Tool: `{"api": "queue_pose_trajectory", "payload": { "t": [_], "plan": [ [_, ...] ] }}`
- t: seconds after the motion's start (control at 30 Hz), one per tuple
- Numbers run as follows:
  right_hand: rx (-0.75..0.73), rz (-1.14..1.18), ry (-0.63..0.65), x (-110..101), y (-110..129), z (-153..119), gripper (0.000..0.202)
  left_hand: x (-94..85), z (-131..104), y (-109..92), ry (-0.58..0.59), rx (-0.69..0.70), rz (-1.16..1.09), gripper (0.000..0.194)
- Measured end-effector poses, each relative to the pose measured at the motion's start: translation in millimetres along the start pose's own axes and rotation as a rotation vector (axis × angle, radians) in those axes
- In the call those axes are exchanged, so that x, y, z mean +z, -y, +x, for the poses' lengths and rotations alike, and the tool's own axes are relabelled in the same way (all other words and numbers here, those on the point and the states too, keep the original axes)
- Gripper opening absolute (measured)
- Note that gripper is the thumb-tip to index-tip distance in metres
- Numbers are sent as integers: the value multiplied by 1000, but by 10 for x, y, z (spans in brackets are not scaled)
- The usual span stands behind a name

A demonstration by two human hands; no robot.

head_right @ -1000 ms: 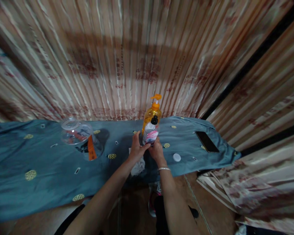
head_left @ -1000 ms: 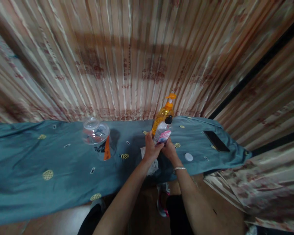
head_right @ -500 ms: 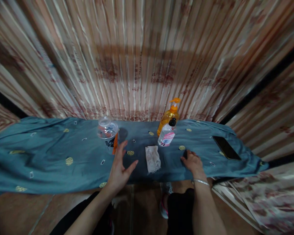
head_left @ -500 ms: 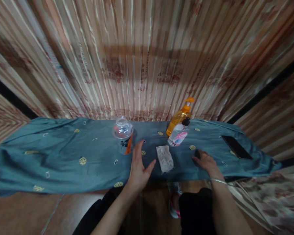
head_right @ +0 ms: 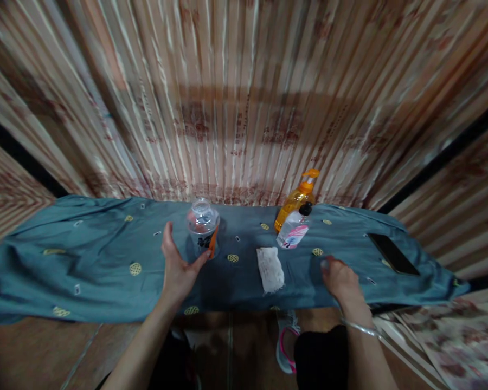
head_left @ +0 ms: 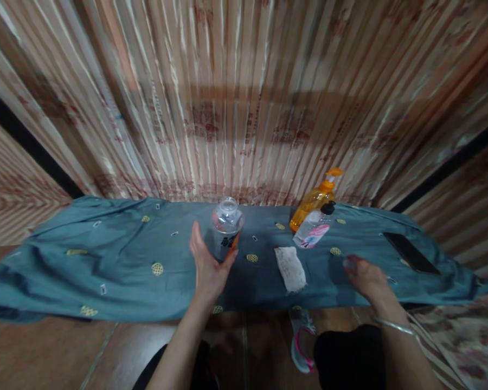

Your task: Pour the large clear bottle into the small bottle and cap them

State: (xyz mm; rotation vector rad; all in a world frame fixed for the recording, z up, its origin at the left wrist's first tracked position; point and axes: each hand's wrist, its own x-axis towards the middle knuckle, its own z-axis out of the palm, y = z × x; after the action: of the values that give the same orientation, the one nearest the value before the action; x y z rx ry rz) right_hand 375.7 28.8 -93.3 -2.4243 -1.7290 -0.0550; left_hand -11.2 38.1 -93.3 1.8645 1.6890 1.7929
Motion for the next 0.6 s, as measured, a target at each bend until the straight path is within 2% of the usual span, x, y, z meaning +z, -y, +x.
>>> {"api": "queue_pose_trajectory", "payload": {
  "t": [0.07,0.17,0.23,0.33,0.43,0.6],
  "plan": [
    [-146,278,-9,-292,419,-94,39,84,22,69,-1,-172,-109,115],
    [-542,677,-1,-788,1232,-168,39,219,85,119,23,-337,-282,121],
    [-776,752,-9,-1088,1764,-139,39,286,138,123,36,-379,-363,121],
    [-1025,612,-49,-1410,2360,-16,38,344,215,110,67,-366,-422,121],
    [-1143,423,-21,-1568,2668,85,34,376,259,98,99,-351,-444,112],
    [-1222,226,98,-1664,2773,58,28,363,242,95,129,-329,-438,88]
  ]
}}
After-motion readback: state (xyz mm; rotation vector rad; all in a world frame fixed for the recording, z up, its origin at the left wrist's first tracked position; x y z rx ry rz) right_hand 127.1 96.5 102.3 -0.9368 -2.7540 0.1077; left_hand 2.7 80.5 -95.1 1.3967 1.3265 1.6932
